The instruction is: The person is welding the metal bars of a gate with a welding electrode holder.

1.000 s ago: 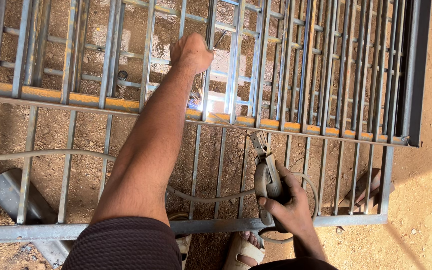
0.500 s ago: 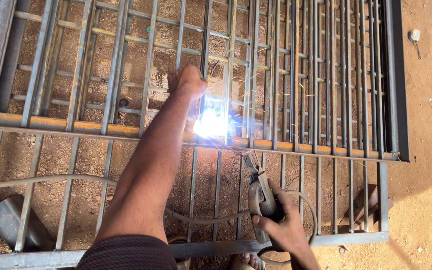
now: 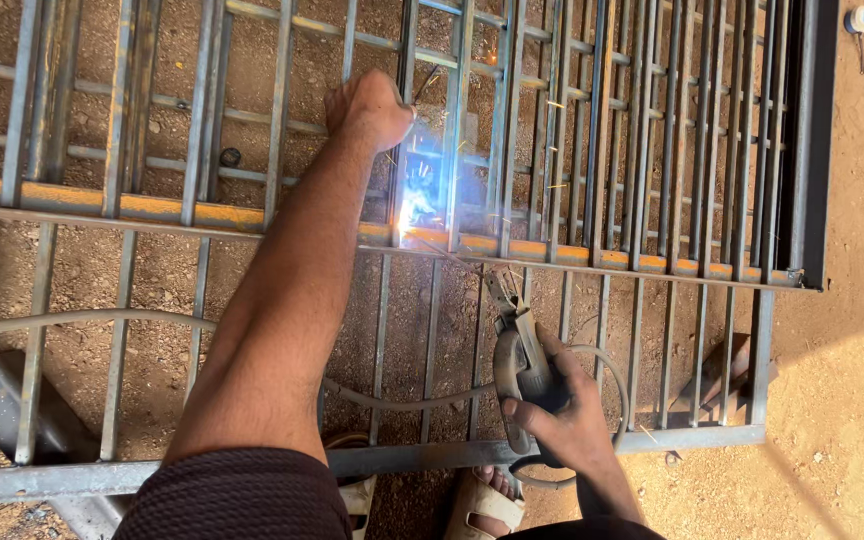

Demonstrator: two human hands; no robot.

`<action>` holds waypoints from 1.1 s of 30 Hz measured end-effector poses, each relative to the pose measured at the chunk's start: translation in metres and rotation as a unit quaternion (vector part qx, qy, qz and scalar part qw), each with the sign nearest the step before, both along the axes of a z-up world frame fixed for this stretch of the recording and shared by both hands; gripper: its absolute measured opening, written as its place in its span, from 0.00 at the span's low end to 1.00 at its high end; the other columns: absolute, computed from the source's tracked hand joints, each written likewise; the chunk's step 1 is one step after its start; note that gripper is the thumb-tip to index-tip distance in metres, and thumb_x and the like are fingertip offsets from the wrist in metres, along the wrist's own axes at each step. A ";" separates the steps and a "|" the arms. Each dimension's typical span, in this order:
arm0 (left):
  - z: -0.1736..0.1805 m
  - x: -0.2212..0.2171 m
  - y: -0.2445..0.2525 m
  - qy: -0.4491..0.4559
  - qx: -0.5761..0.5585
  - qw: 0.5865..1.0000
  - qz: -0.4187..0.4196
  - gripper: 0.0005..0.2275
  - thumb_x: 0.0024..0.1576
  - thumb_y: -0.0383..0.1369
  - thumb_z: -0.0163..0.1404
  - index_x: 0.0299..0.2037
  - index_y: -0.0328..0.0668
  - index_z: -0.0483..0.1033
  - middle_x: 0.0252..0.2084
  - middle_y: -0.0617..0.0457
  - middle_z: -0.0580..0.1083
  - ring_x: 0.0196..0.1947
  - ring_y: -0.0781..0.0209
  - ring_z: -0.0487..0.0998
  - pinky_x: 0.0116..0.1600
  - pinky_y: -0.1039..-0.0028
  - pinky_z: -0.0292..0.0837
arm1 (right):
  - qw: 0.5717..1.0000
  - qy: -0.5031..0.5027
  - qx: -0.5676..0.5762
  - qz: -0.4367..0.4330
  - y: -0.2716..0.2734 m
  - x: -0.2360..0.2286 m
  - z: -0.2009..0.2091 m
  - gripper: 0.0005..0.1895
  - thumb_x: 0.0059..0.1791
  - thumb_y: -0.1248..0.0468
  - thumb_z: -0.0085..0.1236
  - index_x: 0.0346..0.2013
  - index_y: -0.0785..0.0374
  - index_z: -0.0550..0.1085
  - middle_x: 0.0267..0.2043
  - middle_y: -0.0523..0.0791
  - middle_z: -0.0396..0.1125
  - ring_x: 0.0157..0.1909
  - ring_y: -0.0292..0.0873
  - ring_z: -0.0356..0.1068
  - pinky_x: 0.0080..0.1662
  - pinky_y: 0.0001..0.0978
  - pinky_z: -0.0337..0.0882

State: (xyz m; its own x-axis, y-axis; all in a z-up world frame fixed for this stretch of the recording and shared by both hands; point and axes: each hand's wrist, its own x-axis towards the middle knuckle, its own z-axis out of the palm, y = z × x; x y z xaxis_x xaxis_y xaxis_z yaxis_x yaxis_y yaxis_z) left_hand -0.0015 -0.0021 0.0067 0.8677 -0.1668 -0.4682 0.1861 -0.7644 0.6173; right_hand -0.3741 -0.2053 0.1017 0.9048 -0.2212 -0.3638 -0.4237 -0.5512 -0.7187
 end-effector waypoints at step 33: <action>-0.025 0.013 0.005 -0.183 -0.026 0.983 -0.005 0.06 0.60 0.32 0.54 0.44 0.42 0.79 0.46 0.48 0.79 0.47 0.56 0.79 0.72 0.49 0.56 | 0.994 -0.089 0.026 -0.056 0.003 0.003 0.005 0.54 0.32 0.60 0.66 0.71 0.73 0.60 0.57 0.55 0.69 0.55 0.46 0.73 0.56 0.35 0.73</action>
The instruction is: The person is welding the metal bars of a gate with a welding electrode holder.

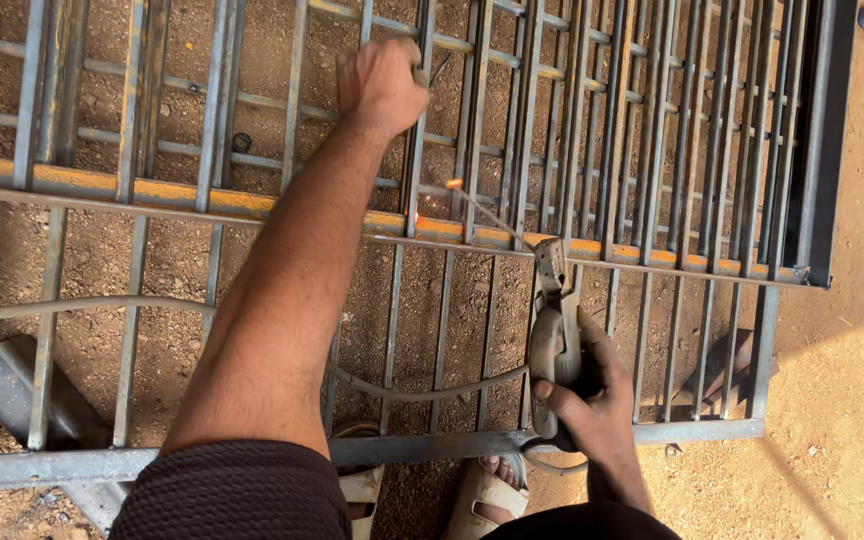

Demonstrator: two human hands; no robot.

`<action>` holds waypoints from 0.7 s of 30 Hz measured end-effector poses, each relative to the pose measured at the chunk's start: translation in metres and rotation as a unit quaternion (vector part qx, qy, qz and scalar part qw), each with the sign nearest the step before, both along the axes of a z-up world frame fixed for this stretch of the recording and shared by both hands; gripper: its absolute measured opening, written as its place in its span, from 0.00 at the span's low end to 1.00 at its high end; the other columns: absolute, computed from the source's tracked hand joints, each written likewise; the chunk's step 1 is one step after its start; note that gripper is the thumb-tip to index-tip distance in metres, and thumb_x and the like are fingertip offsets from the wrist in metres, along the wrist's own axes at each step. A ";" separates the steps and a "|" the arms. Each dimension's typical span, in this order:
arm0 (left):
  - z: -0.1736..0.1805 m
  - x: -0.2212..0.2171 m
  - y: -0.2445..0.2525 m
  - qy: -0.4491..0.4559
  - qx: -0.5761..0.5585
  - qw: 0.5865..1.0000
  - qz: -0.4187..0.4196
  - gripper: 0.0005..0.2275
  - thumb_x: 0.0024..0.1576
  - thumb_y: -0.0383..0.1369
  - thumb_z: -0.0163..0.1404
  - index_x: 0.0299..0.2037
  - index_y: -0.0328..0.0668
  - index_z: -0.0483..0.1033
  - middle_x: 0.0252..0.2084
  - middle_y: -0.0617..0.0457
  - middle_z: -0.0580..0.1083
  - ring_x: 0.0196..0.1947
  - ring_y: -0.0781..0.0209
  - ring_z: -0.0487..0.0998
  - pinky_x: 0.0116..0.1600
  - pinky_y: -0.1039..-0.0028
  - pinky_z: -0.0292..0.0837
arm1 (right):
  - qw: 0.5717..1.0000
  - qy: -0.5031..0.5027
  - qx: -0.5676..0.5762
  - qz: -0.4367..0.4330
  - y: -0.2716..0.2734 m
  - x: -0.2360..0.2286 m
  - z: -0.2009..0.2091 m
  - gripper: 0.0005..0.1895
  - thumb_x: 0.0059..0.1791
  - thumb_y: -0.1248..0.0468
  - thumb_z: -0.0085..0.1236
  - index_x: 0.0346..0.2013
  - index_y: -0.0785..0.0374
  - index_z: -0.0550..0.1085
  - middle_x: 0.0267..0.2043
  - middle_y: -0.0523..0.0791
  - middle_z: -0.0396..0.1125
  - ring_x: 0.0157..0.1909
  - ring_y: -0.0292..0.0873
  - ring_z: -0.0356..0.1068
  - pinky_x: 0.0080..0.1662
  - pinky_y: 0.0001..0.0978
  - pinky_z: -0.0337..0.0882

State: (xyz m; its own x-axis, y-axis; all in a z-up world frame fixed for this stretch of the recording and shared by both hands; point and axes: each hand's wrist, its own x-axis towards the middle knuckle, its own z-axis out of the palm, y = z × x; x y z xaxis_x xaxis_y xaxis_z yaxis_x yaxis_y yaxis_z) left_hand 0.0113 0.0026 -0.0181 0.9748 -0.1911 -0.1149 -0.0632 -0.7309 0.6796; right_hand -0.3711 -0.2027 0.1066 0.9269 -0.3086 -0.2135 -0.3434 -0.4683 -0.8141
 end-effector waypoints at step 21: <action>-0.034 0.010 0.066 -0.045 0.104 0.990 -0.086 0.20 0.66 0.50 0.45 0.43 0.43 0.82 0.39 0.45 0.78 0.48 0.52 0.76 0.70 0.42 0.49 | 0.995 0.037 -0.033 0.087 0.032 0.011 -0.012 0.56 0.31 0.53 0.65 0.71 0.72 0.60 0.61 0.59 0.68 0.61 0.54 0.70 0.62 0.43 0.69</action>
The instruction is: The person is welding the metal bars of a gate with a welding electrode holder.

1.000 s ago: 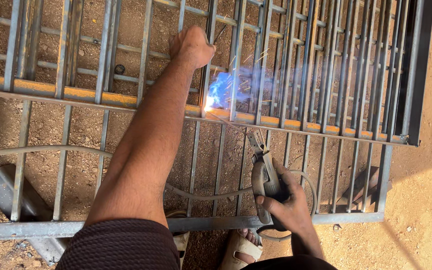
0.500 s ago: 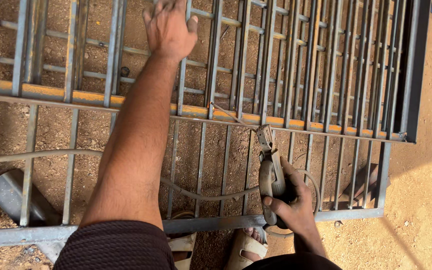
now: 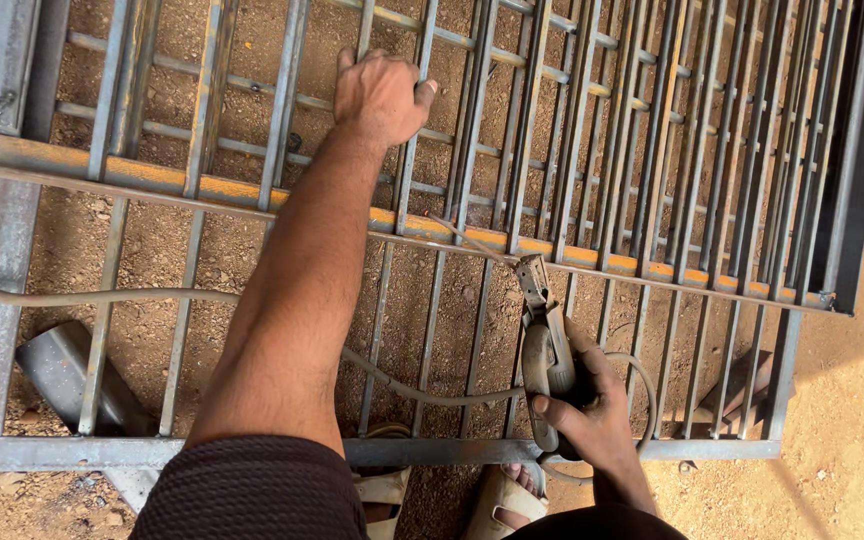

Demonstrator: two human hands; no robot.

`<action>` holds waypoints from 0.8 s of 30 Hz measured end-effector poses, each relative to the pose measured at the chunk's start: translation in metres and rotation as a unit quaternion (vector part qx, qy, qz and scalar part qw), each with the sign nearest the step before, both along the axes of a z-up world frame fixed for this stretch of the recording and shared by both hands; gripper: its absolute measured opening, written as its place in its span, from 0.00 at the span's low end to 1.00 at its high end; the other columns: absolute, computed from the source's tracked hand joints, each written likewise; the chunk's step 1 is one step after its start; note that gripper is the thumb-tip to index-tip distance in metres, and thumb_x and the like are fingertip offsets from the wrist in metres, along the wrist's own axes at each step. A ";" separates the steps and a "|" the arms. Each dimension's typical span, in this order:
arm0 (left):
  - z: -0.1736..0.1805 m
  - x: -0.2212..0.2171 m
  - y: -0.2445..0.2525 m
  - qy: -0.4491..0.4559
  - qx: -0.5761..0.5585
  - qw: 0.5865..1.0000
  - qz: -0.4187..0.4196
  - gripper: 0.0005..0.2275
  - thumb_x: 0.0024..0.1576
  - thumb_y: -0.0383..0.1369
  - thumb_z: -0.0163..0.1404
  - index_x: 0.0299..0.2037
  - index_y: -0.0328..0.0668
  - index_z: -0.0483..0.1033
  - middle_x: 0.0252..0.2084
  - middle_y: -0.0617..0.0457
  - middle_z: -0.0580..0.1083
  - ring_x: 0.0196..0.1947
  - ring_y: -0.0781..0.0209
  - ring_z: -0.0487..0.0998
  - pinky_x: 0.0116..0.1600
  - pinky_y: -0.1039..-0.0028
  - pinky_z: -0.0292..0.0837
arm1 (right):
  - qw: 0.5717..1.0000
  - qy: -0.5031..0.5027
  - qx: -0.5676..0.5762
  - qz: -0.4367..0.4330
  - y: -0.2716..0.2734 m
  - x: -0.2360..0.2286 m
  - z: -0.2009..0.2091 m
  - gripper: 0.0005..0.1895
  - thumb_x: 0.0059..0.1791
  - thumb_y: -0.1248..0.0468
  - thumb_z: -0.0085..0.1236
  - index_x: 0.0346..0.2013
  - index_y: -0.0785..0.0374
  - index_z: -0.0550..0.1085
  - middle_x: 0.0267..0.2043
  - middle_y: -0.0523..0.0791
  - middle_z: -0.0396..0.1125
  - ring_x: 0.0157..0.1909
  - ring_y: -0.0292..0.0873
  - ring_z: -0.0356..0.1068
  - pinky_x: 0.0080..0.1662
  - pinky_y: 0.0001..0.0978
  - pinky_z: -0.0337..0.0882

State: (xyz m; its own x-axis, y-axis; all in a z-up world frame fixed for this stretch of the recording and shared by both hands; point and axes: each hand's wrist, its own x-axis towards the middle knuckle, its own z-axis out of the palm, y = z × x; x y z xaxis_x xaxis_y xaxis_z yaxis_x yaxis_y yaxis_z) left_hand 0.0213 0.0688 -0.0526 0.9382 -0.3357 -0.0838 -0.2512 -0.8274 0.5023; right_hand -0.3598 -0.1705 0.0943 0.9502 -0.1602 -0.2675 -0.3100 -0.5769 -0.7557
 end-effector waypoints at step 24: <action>0.011 -0.004 0.000 0.052 0.011 0.998 0.019 0.17 0.66 0.47 0.44 0.46 0.44 0.81 0.31 0.50 0.76 0.36 0.58 0.76 0.71 0.43 0.52 | 0.999 0.014 -0.045 -0.010 0.002 -0.001 -0.002 0.59 0.30 0.49 0.66 0.71 0.72 0.59 0.60 0.62 0.68 0.59 0.58 0.72 0.60 0.50 0.72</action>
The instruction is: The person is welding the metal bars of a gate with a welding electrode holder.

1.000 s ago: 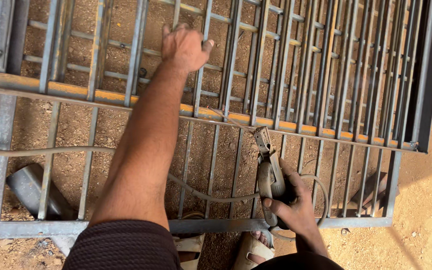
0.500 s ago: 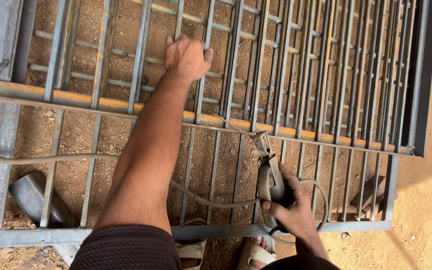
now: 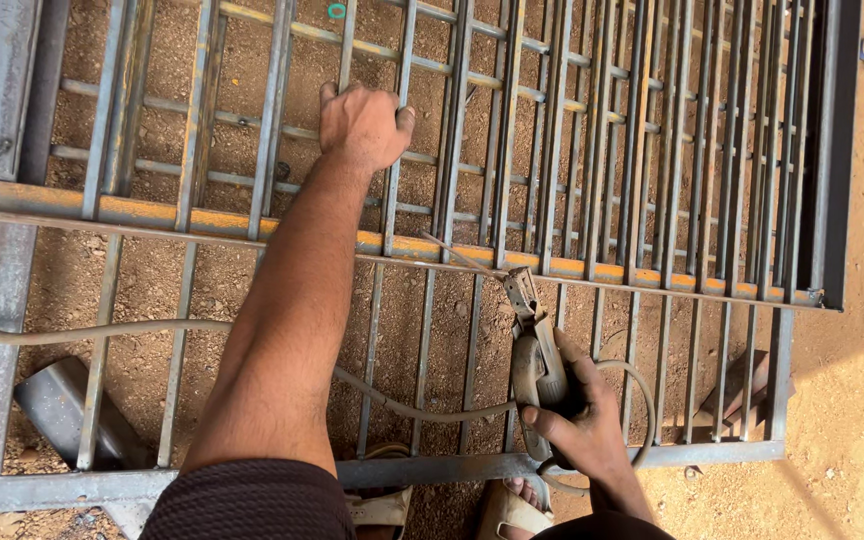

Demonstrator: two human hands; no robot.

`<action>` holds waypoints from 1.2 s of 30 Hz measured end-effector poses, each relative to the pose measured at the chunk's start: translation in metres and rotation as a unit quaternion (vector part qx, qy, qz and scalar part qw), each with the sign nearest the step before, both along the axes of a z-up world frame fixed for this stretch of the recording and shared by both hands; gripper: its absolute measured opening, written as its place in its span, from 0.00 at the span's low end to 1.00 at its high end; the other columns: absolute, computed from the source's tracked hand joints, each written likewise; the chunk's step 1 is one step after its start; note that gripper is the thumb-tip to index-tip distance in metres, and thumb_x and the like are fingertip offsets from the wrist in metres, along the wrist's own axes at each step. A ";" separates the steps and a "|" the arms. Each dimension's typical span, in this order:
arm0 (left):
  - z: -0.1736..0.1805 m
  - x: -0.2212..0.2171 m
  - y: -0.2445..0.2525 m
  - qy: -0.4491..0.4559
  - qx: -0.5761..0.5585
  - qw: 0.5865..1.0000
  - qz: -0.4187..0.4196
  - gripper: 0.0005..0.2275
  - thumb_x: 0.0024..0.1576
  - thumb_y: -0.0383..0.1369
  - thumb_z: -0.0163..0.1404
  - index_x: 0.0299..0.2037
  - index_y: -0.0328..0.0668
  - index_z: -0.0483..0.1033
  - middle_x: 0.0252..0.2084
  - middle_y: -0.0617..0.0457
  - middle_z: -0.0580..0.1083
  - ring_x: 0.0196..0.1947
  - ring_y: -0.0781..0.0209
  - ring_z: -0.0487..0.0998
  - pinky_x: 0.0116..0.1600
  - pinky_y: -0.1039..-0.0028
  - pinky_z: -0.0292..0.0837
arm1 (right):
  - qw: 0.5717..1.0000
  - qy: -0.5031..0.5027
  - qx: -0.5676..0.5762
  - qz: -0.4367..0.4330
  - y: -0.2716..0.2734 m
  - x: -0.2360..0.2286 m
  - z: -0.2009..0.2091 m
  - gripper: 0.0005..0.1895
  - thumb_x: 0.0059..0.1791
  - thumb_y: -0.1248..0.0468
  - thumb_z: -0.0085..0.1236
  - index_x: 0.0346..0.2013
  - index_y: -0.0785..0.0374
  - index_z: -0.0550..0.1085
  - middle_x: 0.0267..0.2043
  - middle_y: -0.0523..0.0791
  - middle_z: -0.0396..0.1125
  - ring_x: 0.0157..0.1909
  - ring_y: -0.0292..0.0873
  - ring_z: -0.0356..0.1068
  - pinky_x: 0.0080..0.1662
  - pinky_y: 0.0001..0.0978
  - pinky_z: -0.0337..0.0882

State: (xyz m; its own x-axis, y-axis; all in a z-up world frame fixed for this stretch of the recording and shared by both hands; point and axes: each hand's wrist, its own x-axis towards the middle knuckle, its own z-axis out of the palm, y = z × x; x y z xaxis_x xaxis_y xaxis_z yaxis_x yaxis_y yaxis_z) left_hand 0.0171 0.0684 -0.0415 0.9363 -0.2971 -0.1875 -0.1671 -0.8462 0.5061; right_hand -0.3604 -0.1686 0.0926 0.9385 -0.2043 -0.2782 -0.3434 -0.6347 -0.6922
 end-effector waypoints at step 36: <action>-0.014 0.002 -0.003 -0.055 0.092 0.993 -0.046 0.24 0.71 0.48 0.28 0.51 0.41 0.77 0.30 0.46 0.76 0.30 0.57 0.78 0.69 0.37 0.56 | 0.999 -0.005 0.051 -0.002 0.000 0.001 0.000 0.57 0.31 0.52 0.64 0.71 0.72 0.59 0.59 0.60 0.68 0.59 0.56 0.71 0.59 0.48 0.73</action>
State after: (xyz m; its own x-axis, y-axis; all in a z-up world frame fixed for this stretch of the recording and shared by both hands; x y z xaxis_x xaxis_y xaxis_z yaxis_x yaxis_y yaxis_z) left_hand 0.0187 0.0653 -0.0559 0.9246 -0.3524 -0.1447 -0.2935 -0.9012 0.3189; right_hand -0.3594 -0.1685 0.0929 0.9405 -0.1787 -0.2889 -0.3386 -0.5601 -0.7561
